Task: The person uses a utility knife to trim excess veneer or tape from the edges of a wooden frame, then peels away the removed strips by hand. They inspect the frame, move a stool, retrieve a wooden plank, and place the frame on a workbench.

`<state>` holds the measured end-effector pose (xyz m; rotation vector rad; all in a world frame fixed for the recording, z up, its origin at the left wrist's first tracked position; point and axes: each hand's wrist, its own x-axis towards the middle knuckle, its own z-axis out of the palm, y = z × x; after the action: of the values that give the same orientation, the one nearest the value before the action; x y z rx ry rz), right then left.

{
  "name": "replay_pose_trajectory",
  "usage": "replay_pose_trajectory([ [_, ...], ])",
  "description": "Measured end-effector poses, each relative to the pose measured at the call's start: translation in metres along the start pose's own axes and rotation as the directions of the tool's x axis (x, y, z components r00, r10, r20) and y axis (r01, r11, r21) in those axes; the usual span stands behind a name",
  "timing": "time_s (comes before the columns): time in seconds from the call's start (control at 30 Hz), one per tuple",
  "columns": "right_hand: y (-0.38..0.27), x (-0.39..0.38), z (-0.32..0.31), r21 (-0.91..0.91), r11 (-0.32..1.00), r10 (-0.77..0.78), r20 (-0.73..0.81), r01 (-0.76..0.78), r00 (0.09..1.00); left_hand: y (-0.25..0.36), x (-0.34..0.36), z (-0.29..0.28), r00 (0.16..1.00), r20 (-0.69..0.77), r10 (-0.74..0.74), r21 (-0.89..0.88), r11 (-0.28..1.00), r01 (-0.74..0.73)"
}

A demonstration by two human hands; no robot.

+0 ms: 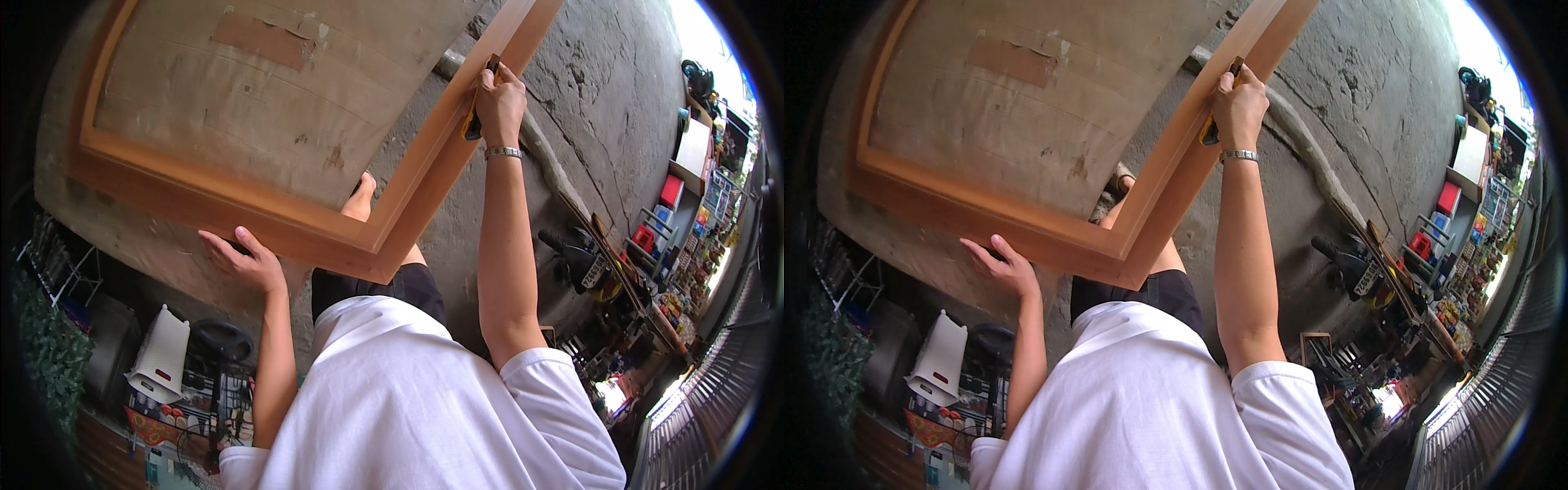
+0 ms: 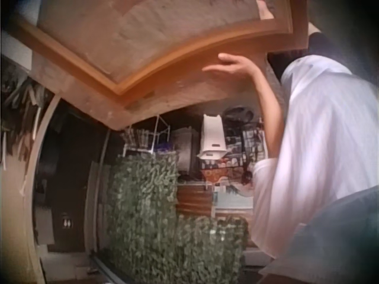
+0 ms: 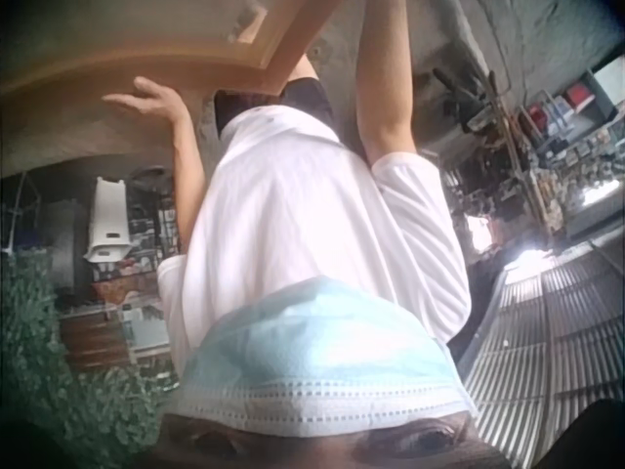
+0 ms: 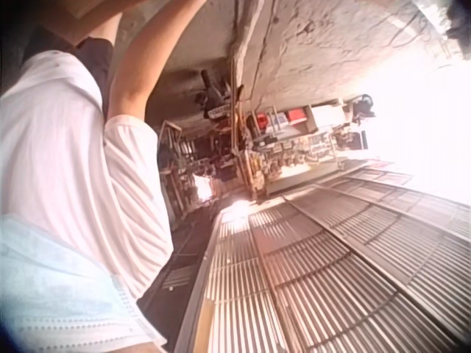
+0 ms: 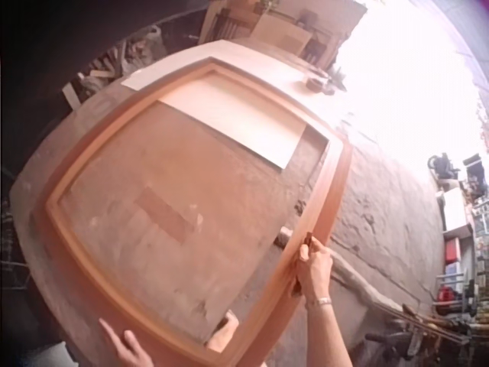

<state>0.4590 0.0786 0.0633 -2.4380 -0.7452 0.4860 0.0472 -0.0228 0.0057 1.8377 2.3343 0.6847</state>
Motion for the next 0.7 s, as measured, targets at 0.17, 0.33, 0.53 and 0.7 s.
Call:
replay_pose_trajectory([
  [0.17, 0.005, -0.014, 0.004, -0.002, 1.0, 0.009, 0.002, -0.009, 1.0, 0.001, -0.001, -0.001, 1.0, 0.007, -0.012, 0.033, 0.999, 0.011],
  [0.33, 0.011, -0.027, 0.007, 0.018, 1.0, -0.003, 0.005, 0.003, 1.0, 0.003, -0.001, -0.001, 0.999, 0.016, -0.032, 0.011, 0.999, 0.032],
  [0.53, 0.017, -0.046, 0.01, 0.06, 0.997, 0.04, 0.012, -0.041, 0.999, 0.002, -0.002, -0.001, 1.0, 0.014, -0.017, 0.002, 1.0, 0.017],
  [0.7, 0.018, -0.064, 0.012, 0.092, 0.995, 0.029, 0.016, -0.03, 0.999, 0.001, -0.002, 0.0, 1.0, 0.017, -0.017, 0.024, 1.0, 0.017],
])
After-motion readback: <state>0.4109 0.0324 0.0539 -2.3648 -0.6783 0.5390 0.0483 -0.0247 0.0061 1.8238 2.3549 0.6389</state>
